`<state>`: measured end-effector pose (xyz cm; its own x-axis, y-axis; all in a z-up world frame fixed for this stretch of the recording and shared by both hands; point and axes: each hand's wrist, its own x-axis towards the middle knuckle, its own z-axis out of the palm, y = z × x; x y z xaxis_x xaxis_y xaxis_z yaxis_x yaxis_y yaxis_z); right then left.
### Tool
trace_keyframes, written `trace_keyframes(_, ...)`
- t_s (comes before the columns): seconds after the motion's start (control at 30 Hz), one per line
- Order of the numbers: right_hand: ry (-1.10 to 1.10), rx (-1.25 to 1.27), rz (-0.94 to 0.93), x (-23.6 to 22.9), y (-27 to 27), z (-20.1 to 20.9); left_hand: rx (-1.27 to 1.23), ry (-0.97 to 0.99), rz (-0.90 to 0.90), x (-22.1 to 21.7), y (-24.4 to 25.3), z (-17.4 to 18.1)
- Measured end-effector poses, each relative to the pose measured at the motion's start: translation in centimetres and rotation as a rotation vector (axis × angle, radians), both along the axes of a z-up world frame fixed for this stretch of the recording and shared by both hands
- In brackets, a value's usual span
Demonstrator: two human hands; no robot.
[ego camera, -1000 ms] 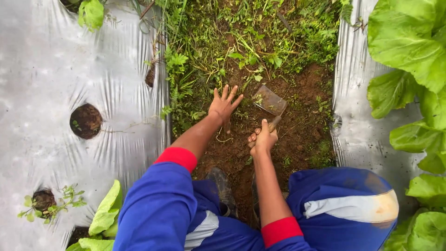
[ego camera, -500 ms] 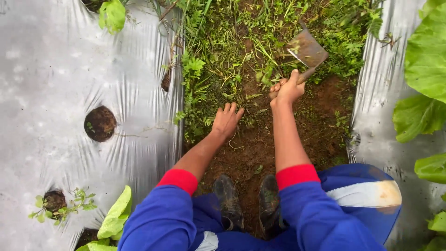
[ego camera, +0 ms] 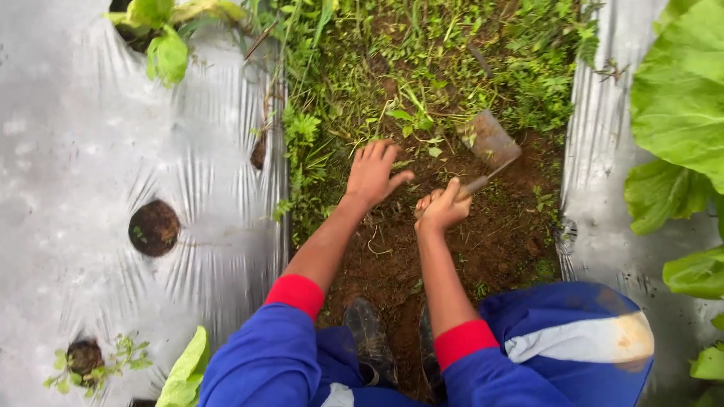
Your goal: Weeding a garden bed by loosening soil with a hand hoe and pulling weeds by hand.
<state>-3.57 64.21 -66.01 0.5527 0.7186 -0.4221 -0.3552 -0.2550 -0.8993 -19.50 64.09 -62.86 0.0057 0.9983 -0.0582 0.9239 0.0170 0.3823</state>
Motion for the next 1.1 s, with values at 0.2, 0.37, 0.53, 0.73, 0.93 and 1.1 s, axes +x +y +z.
trace_keyframes(0.2, 0.07, -0.135, 0.004, 1.4, -7.0, 5.1, -0.239, 0.278, 0.099, 2.4, 8.1, 0.0)
trace_keyframes(0.37, 0.047, -0.272, 0.076, 4.1, -10.6, 5.9, -0.254, 0.253, -0.055, 3.7, 12.9, 0.4)
trace_keyframes(0.53, 0.049, -0.314, 0.111, 4.8, -9.8, 6.5, -0.202, 0.17, -0.155, 7.0, 17.2, -5.9)
trace_keyframes(0.73, -0.07, -0.277, 0.221, 5.1, -3.7, 8.2, 0.206, 0.135, 0.109, 6.0, 17.7, -12.6)
trace_keyframes(0.93, -0.096, -0.117, 0.089, 2.5, 4.9, 2.5, -0.046, -0.286, 0.427, 4.5, 15.0, -11.8)
trace_keyframes(1.1, 0.067, -0.247, 0.099, -0.8, 6.2, 1.9, -0.048, -0.407, 0.394, 4.9, 14.9, -13.0)
